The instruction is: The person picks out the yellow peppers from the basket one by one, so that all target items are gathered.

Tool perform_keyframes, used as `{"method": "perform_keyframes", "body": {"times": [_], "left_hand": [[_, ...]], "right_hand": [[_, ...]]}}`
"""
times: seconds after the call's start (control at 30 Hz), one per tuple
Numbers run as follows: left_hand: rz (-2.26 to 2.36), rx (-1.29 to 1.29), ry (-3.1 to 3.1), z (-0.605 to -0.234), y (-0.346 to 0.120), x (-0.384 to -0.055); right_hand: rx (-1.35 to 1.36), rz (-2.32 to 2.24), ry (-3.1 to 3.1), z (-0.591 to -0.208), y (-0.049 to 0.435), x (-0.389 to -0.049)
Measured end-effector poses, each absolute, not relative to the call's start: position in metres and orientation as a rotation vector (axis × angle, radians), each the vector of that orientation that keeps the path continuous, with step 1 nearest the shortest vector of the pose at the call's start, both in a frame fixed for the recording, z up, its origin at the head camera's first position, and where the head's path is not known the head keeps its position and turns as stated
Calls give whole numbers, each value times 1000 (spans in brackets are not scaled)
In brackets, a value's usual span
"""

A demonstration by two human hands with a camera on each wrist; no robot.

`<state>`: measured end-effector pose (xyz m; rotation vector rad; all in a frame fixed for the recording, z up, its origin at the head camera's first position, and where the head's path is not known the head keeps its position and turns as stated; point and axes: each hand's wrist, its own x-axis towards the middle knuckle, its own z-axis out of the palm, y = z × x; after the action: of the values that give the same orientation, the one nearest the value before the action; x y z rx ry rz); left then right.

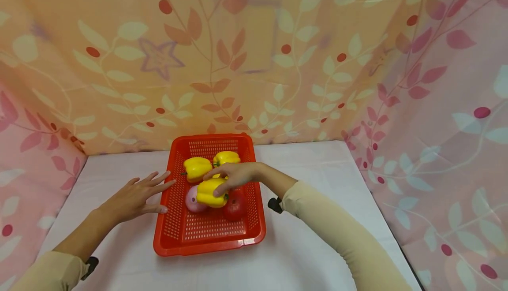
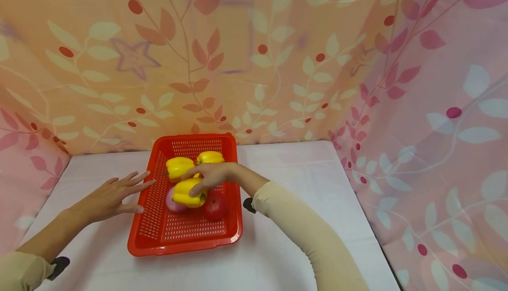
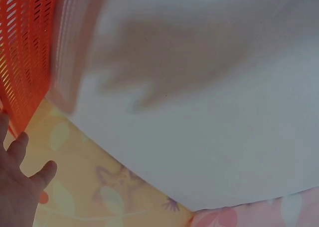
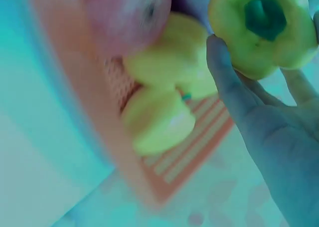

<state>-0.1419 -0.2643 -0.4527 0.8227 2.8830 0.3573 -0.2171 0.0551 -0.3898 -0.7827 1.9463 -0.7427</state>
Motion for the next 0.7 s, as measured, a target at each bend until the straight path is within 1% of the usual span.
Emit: {"method": "perform_keyframes", "body": {"times": [0.13,0.47,0.7], "left_hand": [[363,840,2885,-453,-264,-143],[380,862,2901,-454,-265,-142],[401,862,2903,-451,-264,-140]], "right_hand": [[-759,-904,1962,-385,79,-231],[-545,-1200,2083,-376,140,-264],[-505,-1352,2132,-376,178,-275]]}}
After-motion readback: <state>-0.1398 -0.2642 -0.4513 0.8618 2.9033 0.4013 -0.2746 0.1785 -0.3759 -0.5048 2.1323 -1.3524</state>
